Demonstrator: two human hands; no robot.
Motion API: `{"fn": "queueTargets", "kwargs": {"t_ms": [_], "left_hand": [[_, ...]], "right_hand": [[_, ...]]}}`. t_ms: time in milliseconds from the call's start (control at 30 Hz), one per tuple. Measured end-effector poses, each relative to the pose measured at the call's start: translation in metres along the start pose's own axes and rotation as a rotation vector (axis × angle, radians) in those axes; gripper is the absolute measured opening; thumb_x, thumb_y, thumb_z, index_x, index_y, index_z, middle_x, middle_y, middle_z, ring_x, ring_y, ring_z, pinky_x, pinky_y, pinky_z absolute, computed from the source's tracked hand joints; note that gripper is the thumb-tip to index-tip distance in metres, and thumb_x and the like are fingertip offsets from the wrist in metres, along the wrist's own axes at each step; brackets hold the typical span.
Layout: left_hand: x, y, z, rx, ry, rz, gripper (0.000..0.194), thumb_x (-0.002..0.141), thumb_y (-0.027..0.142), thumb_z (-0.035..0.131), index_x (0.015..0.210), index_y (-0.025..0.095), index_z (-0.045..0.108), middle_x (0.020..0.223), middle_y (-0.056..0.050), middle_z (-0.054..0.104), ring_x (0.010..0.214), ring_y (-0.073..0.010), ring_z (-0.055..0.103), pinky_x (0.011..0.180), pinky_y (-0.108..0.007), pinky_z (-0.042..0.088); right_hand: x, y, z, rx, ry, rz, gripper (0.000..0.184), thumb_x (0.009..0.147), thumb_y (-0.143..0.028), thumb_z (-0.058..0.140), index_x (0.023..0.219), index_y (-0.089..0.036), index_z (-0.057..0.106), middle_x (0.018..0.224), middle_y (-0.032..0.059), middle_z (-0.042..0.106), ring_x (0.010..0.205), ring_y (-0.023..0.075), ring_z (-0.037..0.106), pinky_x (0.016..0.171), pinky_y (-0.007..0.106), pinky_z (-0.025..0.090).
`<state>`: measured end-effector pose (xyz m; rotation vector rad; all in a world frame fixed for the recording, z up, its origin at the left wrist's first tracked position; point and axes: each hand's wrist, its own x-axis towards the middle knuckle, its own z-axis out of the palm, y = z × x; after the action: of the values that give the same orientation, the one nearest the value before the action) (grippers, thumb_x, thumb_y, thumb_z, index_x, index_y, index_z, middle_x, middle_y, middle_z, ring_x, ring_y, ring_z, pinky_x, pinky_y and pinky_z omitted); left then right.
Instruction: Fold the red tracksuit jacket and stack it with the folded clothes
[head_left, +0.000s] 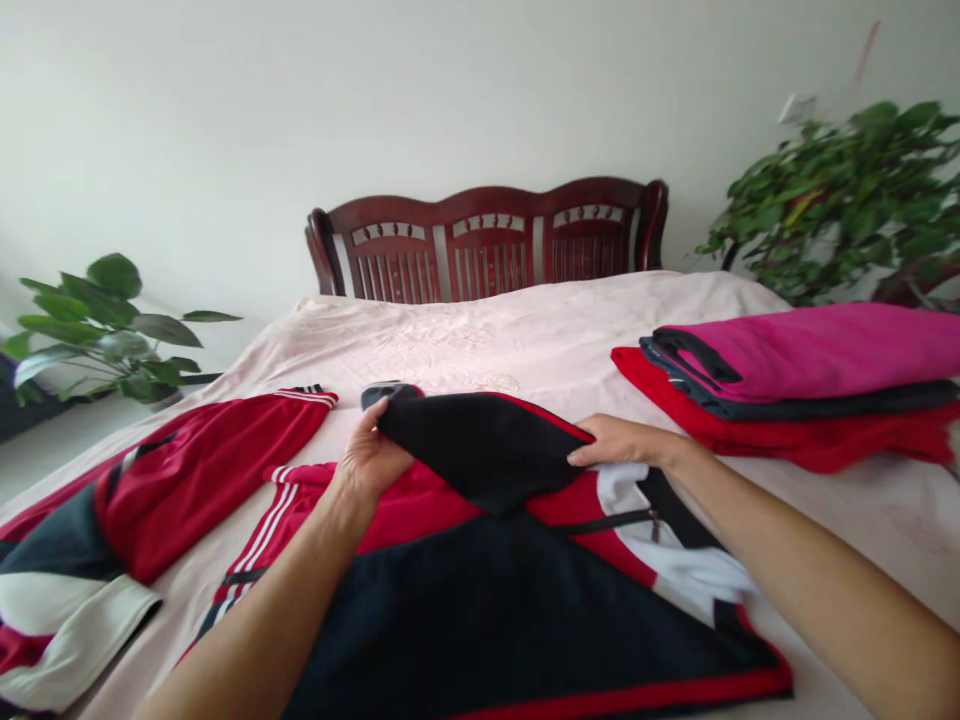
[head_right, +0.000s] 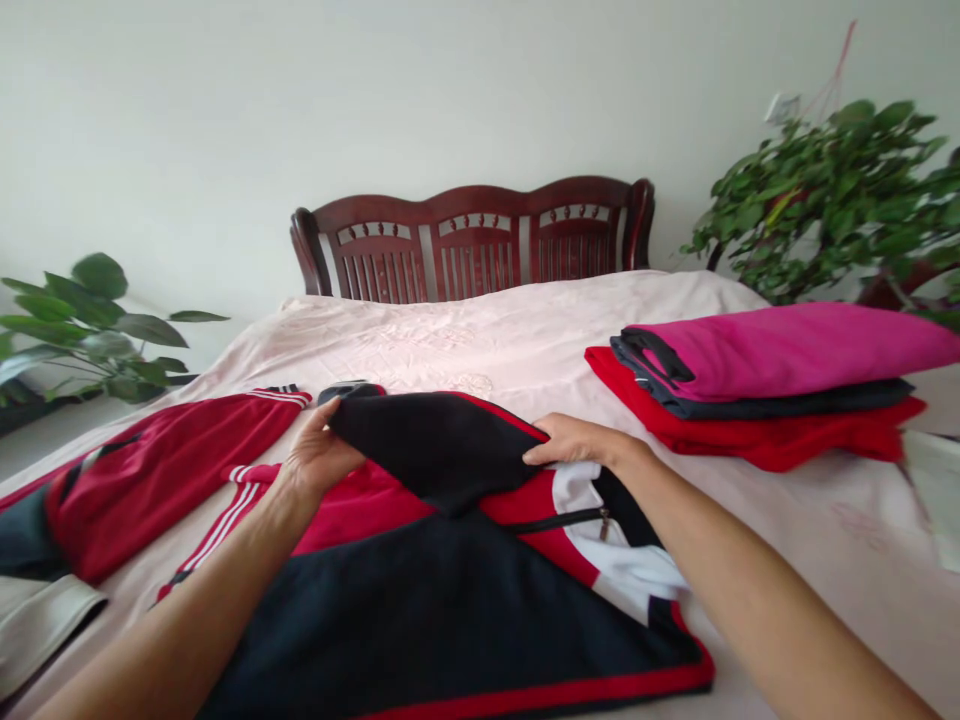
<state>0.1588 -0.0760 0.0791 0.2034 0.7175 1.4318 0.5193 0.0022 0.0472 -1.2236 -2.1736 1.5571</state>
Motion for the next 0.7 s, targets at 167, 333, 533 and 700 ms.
{"fn": "queueTargets", "kwargs": {"t_ms": [167,333,533,700], "left_hand": [[-0.032,-0.004,-0.039,0.133,0.199,-0.058,0.012,0.095,0.024,0.055,0.097,0.016,0.064,0.082,-0.005,0.076,0.073,-0.0196,0.074,0.069,-0.034,0.062],[-0.038,-0.002,-0.065,0.388,0.289,0.026,0.004,0.090,0.017,0.059,0.087,0.018,0.061,0.068,0.000,0.070,0.053,-0.0139,0.066,0.054,-0.025,0.056],[-0.038,0.001,-0.079,0.958,0.182,0.425,0.010,0.085,0.024,0.063,0.091,0.019,0.069,0.091,-0.007,0.075,0.088,-0.0238,0.071,0.085,-0.037,0.056],[-0.043,0.030,-0.103,1.691,0.173,0.740,0.017,0.083,0.033,0.064,0.091,0.022,0.073,0.112,-0.009,0.072,0.121,-0.0336,0.055,0.113,-0.052,0.031]], "right_hand": [[0.011,0.006,-0.002,-0.221,0.326,0.091,0.036,0.076,-0.050,0.067,0.088,-0.016,0.070,0.074,0.0042,0.070,0.067,0.0191,0.064,0.060,0.028,0.048],[0.011,-0.018,0.026,-0.578,0.659,0.082,0.016,0.080,-0.027,0.063,0.092,-0.018,0.070,0.103,0.0108,0.070,0.102,0.0259,0.062,0.085,0.034,0.045],[0.002,-0.052,0.117,-0.826,0.406,-0.330,0.020,0.081,-0.038,0.067,0.096,-0.025,0.065,0.094,0.0017,0.068,0.090,0.0202,0.061,0.079,0.030,0.043],[0.001,-0.043,0.138,-0.878,0.364,-0.369,0.023,0.082,-0.012,0.050,0.098,-0.022,0.064,0.099,0.0025,0.067,0.094,0.0185,0.062,0.084,0.030,0.042]]}}
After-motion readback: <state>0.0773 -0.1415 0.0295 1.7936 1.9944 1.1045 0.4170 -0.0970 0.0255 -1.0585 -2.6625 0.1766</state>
